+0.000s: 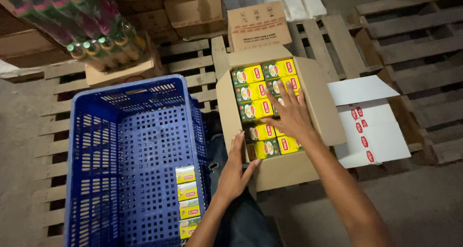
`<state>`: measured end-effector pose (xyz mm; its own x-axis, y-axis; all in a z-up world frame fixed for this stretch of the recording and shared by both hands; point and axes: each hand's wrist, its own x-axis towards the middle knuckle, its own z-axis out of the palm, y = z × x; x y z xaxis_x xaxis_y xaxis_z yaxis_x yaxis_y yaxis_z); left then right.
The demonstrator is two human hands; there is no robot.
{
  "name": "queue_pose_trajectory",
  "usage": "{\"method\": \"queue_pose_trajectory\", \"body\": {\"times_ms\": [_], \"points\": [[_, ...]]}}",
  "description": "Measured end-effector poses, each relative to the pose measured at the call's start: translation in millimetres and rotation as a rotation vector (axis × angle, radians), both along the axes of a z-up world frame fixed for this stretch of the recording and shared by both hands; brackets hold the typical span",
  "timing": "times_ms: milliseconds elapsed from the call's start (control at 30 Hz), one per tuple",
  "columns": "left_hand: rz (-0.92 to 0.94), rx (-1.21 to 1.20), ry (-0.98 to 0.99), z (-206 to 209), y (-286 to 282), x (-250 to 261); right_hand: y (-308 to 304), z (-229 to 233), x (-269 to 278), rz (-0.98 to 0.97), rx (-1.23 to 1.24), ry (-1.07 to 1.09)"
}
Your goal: The person transfers small yellow and green boxes from a cardboard carton into a blue plastic basket resting on their lap. They handle the boxes one at a time, arranging them in rows within the basket.
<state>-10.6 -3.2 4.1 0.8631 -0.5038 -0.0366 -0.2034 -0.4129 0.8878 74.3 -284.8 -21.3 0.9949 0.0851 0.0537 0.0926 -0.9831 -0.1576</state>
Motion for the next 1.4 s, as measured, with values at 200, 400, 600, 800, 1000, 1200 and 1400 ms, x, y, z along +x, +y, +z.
{"method": "queue_pose_trajectory", "body": {"times_ms": [200, 400, 600, 800, 1000, 1200, 1400], "points": [[0.04, -0.008, 0.001, -1.9, 1.2, -4.1, -1.5, -3.4, -2.0, 0.03, -0.034, -0.061], [0.078, -0.024, 0.032, 1.5, 1.3, -3.5, 1.1, -10.2, -0.6, 0.047, -0.094, -0.105], [0.124, -0.084, 0.079, 8.1, 3.8, -9.2, 1.3, -6.5, -2.6, 0.053, -0.122, -0.077], [0.147, -0.265, 0.014, -14.0, 49.1, -46.5, 3.5, 21.2, 10.0, -0.09, -0.015, 0.347], [0.554, -0.293, -0.066, -100.4, 156.6, -64.3, 130.0, 81.6, -41.8, 0.202, 0.548, -0.238], [0.662, 0.049, -0.091, -144.8, 270.3, -47.9, 250.2, 5.5, -70.5, 0.179, 0.69, -0.463], [0.441, 0.399, -0.01, -235.3, 302.0, -10.3, 269.8, -29.0, -77.8, 0.066, 0.623, -0.417]]}}
